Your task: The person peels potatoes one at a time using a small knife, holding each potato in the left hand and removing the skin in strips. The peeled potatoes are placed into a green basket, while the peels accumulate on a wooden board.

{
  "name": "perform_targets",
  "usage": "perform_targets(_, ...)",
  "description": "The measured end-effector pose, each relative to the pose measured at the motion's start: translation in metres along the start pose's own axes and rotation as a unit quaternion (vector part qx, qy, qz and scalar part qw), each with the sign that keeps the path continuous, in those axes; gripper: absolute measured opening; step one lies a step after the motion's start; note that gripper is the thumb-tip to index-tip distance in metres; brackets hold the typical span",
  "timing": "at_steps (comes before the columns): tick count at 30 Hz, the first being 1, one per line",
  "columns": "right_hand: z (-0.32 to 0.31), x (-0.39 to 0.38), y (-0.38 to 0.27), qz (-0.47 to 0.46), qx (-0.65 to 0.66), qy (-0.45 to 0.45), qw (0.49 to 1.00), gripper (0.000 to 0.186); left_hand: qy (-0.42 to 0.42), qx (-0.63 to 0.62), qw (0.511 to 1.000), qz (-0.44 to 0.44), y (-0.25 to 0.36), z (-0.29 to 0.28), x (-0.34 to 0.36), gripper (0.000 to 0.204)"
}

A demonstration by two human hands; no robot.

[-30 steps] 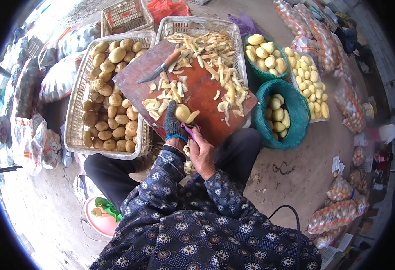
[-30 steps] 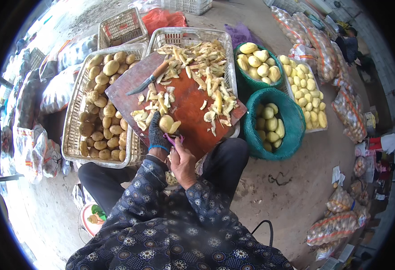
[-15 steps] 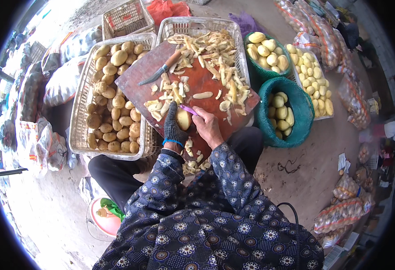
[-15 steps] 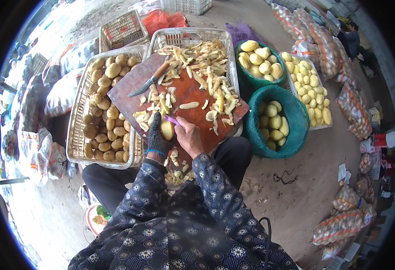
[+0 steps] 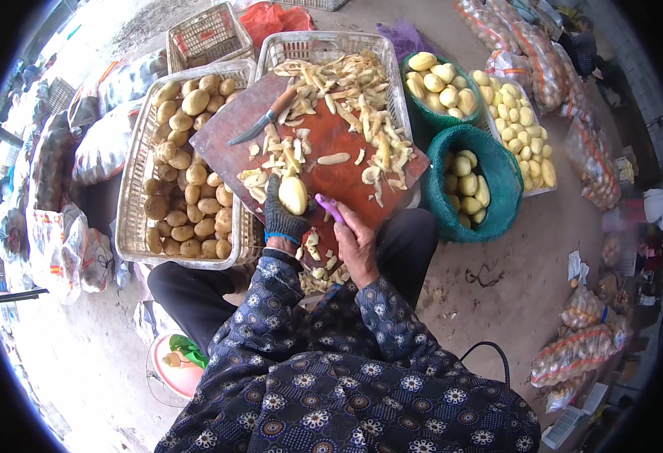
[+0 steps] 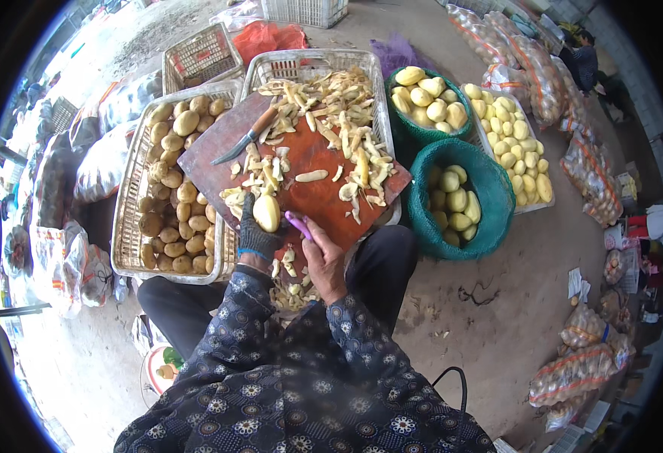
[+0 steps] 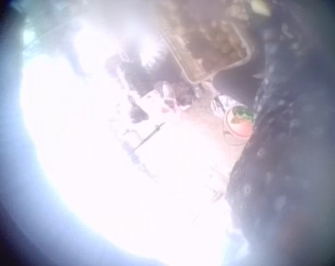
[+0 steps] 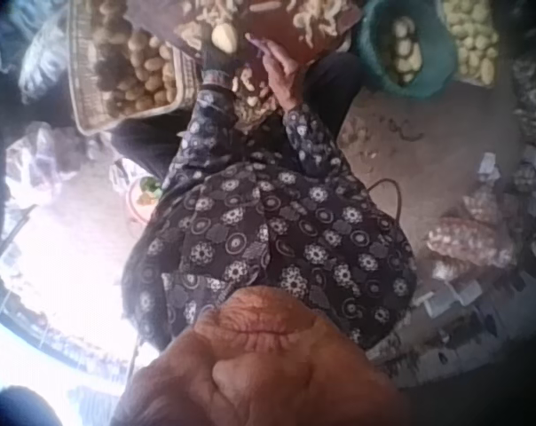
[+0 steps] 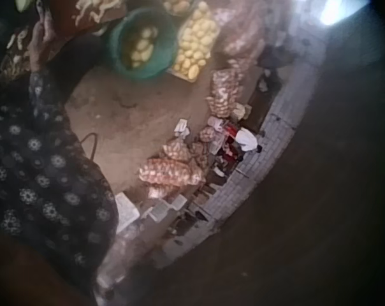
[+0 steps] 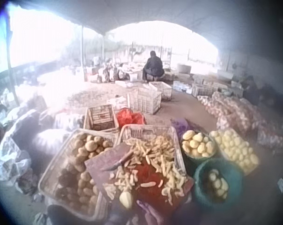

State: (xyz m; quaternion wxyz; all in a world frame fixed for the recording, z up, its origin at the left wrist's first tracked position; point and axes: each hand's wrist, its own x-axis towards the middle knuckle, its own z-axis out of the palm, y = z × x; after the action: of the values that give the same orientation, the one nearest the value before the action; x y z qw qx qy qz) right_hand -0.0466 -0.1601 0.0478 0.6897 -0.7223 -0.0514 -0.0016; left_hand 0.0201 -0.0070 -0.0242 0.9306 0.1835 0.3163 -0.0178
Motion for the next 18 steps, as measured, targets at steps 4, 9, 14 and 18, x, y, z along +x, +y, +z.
perform_targets(4,0.005,0.042,0.008,0.065,-0.001,-0.029,0.997,0.036,-0.095,0.112,0.989,0.029,-0.008,-0.007,-0.022,0.042)
perform_targets(9,0.019,0.051,0.019,0.024,-0.051,-0.029,0.998,0.035,-0.155,0.321,0.914,0.193,-0.011,0.005,-0.036,0.052)
perform_targets(14,0.029,0.027,0.006,-0.013,-0.070,0.043,0.997,0.034,-0.059,0.201,0.963,0.170,-0.023,-0.002,-0.011,0.049)
perform_targets(18,0.024,-0.025,-0.004,0.032,-0.063,-0.006,0.997,0.037,0.008,-0.008,1.000,0.005,-0.008,0.029,-0.028,0.033)
